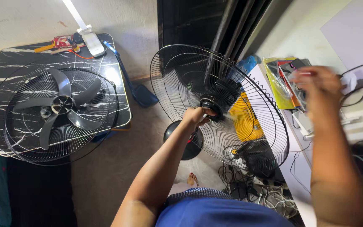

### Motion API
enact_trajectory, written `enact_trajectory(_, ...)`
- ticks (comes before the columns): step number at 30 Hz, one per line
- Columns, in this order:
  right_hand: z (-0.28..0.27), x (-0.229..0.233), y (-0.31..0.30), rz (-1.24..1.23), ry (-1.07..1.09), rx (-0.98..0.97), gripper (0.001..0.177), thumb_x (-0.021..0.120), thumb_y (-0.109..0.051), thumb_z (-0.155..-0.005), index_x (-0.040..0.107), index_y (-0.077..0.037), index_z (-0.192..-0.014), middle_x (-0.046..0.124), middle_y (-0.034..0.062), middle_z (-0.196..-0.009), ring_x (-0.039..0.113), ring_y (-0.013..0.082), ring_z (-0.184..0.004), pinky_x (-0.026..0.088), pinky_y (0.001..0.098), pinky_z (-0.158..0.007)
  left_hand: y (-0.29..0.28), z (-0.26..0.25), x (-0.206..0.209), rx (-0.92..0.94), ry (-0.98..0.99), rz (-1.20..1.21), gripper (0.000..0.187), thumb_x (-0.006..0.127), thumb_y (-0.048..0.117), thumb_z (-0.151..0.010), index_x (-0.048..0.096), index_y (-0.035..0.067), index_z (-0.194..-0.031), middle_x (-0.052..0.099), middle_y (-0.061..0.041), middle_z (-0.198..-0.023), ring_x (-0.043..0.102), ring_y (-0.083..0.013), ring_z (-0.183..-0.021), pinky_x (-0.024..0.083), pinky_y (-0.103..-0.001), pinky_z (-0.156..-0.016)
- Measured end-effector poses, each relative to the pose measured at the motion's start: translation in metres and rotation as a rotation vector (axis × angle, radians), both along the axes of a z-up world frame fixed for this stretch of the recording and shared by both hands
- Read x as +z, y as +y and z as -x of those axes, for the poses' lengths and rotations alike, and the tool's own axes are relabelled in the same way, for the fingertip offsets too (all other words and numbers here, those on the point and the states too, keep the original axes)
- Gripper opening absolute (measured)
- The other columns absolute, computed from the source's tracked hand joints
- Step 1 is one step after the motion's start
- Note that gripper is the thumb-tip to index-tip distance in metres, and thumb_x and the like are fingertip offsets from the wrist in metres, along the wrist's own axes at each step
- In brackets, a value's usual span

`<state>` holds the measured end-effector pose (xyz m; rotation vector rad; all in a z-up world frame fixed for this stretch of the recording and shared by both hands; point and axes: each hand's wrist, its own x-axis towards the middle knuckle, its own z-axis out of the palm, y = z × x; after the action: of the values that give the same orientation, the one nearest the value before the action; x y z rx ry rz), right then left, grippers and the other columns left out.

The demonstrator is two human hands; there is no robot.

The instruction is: The person unplugs a standing electric fan and disassembles it by removing the front grille, fan blades, rear grille, and motor housing. The components are placed on a nearby table and the base is inspected.

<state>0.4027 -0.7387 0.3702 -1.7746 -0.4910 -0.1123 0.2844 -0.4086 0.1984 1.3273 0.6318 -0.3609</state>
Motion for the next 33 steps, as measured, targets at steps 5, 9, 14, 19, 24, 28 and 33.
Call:
enact_trajectory(5, -0.1, -0.13, 0.056, 0.3, -0.004, 0.502, 0.036, 0.057, -0.012, -0.103, 0.059, 0.0, -0.137, 0.061, 0.0098, -0.149, 0.055, 0.0168, -0.136, 0.041, 0.0314, -0.114, 0.0, 0.004, 0.013, 0.061, -0.021, 0.038, 0.035, 0.083, 0.018, -0.063, 0.08, -0.002, -0.091, 0.079, -0.017, -0.095, 0.075, -0.0237, -0.081, 0.055, -0.033, -0.07)
enact_trajectory(9, -0.083, -0.183, 0.075, 0.353, 0.316, 0.571, 0.049, 0.054, -0.026, -0.106, 0.048, -0.005, -0.15, 0.064, 0.0119, -0.14, 0.057, 0.0134, -0.125, 0.042, 0.0302, -0.11, 0.004, 0.017, 0.033, 0.068, -0.138, -0.169, 0.037, 0.083, 0.02, -0.06, 0.081, -0.002, -0.09, 0.08, -0.017, -0.093, 0.076, -0.0233, -0.081, 0.059, -0.031, -0.073)
enact_trajectory(14, -0.084, -0.201, 0.068, 0.175, 0.254, 0.546, 0.031, 0.058, -0.022, -0.109, 0.059, -0.003, -0.133, 0.057, 0.0068, -0.148, 0.059, 0.0126, -0.12, 0.046, 0.0268, -0.106, -0.003, 0.031, 0.057, -0.013, -0.526, -0.822, 0.045, 0.089, 0.025, -0.054, 0.075, -0.001, -0.088, 0.071, -0.017, -0.093, 0.07, -0.0359, -0.086, 0.055, -0.042, -0.078)
enact_trajectory(19, -0.082, -0.224, 0.061, -0.027, 0.278, 0.51, 0.02, 0.061, -0.019, -0.107, 0.065, -0.001, -0.115, 0.069, 0.0074, -0.126, 0.062, 0.0112, -0.111, 0.049, 0.0261, -0.102, -0.02, 0.037, 0.05, 0.008, -0.701, -1.161, 0.045, 0.085, 0.023, -0.055, 0.068, 0.001, -0.09, 0.065, -0.015, -0.094, 0.063, -0.037, -0.088, 0.053, -0.046, -0.079)
enact_trajectory(24, -0.062, -0.216, 0.061, 0.167, 0.366, 0.274, 0.027, 0.059, -0.024, -0.108, 0.069, -0.002, -0.12, 0.071, 0.0095, -0.113, 0.063, 0.0121, -0.102, 0.051, 0.0278, -0.096, -0.015, 0.044, 0.017, 0.046, -0.583, -0.902, 0.058, 0.089, 0.031, -0.064, 0.063, 0.0, -0.106, 0.066, -0.012, -0.098, 0.067, -0.0316, -0.091, 0.055, -0.041, -0.077)
enact_trajectory(28, -0.056, -0.195, 0.075, 0.202, 0.268, 0.41, 0.04, 0.056, -0.032, -0.107, 0.066, 0.0, -0.129, 0.073, 0.0077, -0.116, 0.064, 0.0116, -0.104, 0.052, 0.0279, -0.097, 0.0, 0.034, -0.005, 0.076, -0.211, 0.148, 0.058, 0.079, 0.05, -0.081, 0.063, -0.001, -0.104, 0.066, -0.009, -0.088, 0.07, -0.0253, -0.08, 0.058, -0.037, -0.068)
enact_trajectory(33, -0.055, -0.189, 0.078, 0.213, 0.175, 0.426, 0.05, 0.053, -0.033, -0.105, 0.052, -0.001, -0.143, 0.068, 0.0077, -0.125, 0.062, 0.0126, -0.113, 0.048, 0.0281, -0.101, -0.008, 0.017, -0.026, 0.269, -0.144, 0.536, 0.036, 0.076, 0.024, -0.088, 0.056, -0.003, -0.101, 0.066, -0.014, -0.09, 0.072, -0.0294, -0.076, 0.063, -0.039, -0.069)
